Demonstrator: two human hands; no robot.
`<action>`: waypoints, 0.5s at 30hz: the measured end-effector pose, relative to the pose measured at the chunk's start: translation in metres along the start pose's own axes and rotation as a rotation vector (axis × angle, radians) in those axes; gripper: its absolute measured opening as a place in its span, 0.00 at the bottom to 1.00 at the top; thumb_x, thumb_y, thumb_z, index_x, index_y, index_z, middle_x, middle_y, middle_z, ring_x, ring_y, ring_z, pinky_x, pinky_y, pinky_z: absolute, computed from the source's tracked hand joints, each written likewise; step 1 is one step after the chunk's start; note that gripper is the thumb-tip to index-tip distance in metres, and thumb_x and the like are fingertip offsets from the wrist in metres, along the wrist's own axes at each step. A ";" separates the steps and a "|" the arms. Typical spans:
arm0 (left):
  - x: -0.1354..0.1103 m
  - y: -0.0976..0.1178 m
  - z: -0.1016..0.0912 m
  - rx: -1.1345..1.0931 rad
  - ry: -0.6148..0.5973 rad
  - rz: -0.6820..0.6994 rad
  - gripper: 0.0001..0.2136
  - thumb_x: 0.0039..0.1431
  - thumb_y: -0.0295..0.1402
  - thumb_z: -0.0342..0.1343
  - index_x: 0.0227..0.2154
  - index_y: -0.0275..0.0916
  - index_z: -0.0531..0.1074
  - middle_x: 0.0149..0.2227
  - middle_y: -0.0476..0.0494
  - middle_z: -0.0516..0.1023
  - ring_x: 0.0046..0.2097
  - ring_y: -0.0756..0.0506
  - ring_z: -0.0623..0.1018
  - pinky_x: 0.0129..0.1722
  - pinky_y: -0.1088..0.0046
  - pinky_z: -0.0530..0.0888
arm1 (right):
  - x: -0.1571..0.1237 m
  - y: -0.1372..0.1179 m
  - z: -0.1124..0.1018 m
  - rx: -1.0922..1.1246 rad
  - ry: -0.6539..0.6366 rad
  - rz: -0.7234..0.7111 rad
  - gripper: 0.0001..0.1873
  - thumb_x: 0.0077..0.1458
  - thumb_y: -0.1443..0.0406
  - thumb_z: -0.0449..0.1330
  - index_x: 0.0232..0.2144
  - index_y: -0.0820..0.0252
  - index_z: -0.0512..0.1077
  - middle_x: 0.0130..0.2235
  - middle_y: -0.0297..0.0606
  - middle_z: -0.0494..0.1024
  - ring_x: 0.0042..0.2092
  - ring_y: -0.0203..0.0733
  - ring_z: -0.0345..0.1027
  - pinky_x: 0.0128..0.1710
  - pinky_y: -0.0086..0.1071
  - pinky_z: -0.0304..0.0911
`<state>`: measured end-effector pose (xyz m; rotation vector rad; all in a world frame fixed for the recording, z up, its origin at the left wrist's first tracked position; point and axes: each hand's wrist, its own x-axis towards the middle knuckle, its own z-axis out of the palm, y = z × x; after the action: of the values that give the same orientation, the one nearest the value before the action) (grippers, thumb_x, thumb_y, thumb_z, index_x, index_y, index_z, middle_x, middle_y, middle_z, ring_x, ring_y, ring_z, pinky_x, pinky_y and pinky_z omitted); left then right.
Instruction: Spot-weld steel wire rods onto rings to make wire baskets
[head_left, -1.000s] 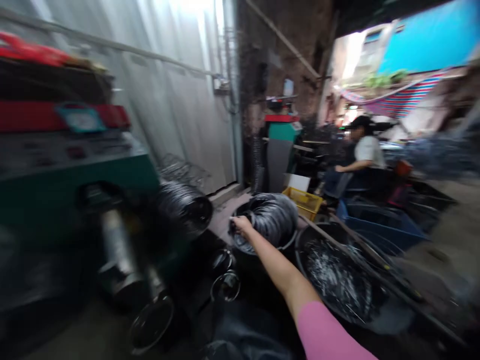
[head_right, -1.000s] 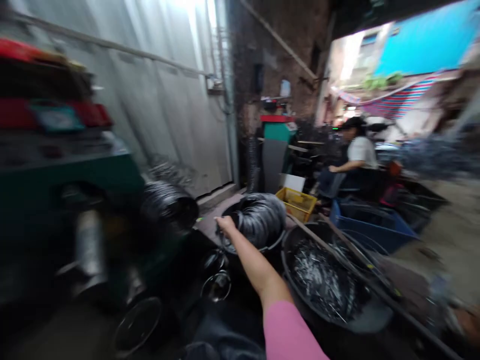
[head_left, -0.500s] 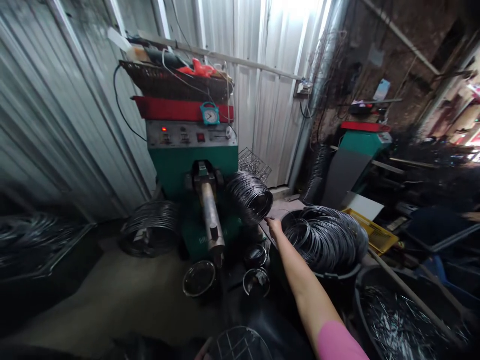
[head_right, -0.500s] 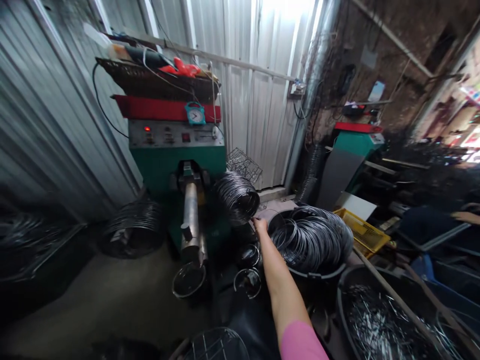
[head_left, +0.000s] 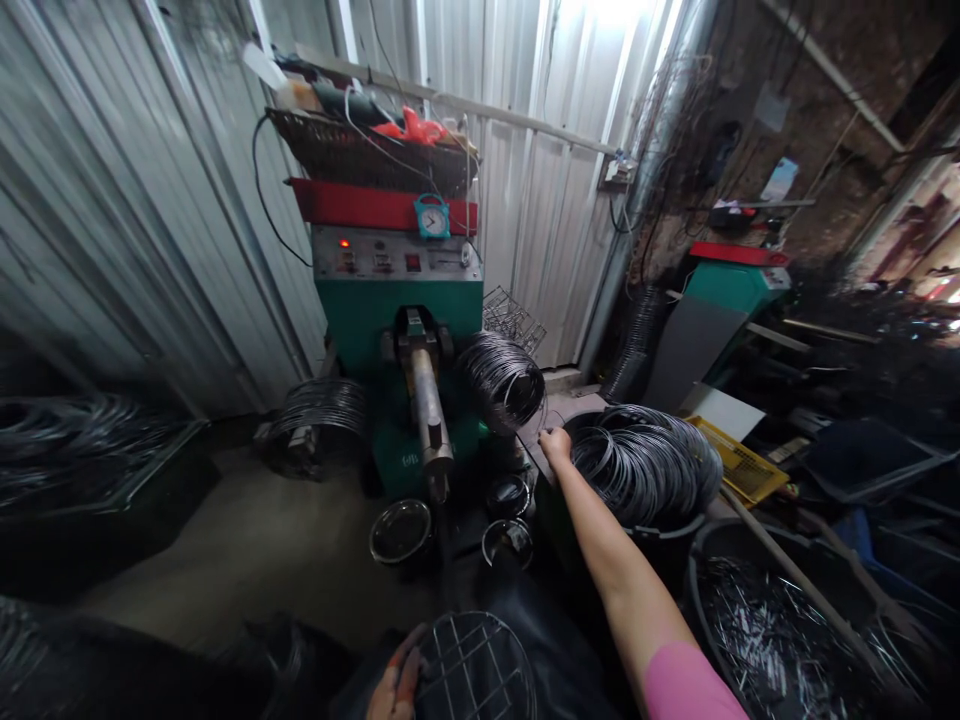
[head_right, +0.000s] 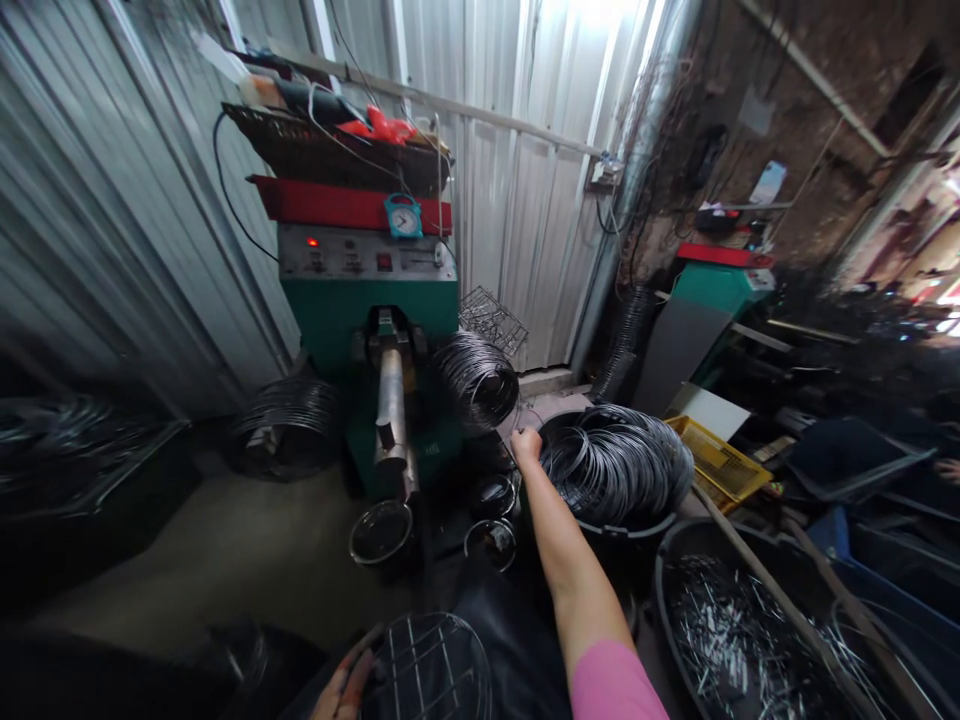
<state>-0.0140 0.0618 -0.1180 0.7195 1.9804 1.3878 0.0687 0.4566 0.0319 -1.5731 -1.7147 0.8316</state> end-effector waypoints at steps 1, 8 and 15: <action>0.000 0.002 0.000 -0.012 0.011 -0.003 0.20 0.48 0.47 0.49 0.36 0.40 0.74 0.44 0.42 0.77 0.54 0.40 0.70 0.54 0.66 0.67 | -0.004 0.001 -0.006 0.020 0.018 -0.003 0.07 0.45 0.68 0.56 0.20 0.63 0.72 0.27 0.46 0.77 0.40 0.47 0.71 0.37 0.28 0.61; -0.008 0.021 0.003 -0.084 0.018 -0.036 0.24 0.45 0.50 0.50 0.39 0.38 0.73 0.46 0.40 0.76 0.55 0.38 0.69 0.56 0.64 0.64 | -0.028 -0.009 -0.048 0.305 0.143 -0.057 0.11 0.48 0.61 0.53 0.29 0.63 0.70 0.23 0.36 0.71 0.25 0.38 0.65 0.24 0.27 0.60; 0.002 0.031 -0.014 -0.367 0.102 -0.151 0.27 0.49 0.49 0.52 0.49 0.37 0.68 0.51 0.37 0.72 0.53 0.37 0.71 0.51 0.59 0.68 | -0.055 -0.056 -0.107 0.653 -0.011 -0.360 0.22 0.46 0.48 0.56 0.35 0.59 0.68 0.23 0.28 0.65 0.19 0.29 0.55 0.17 0.22 0.54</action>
<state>-0.0232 0.0644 -0.0856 0.3323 1.7427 1.6590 0.1266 0.3997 0.1364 -0.7991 -1.4586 1.0659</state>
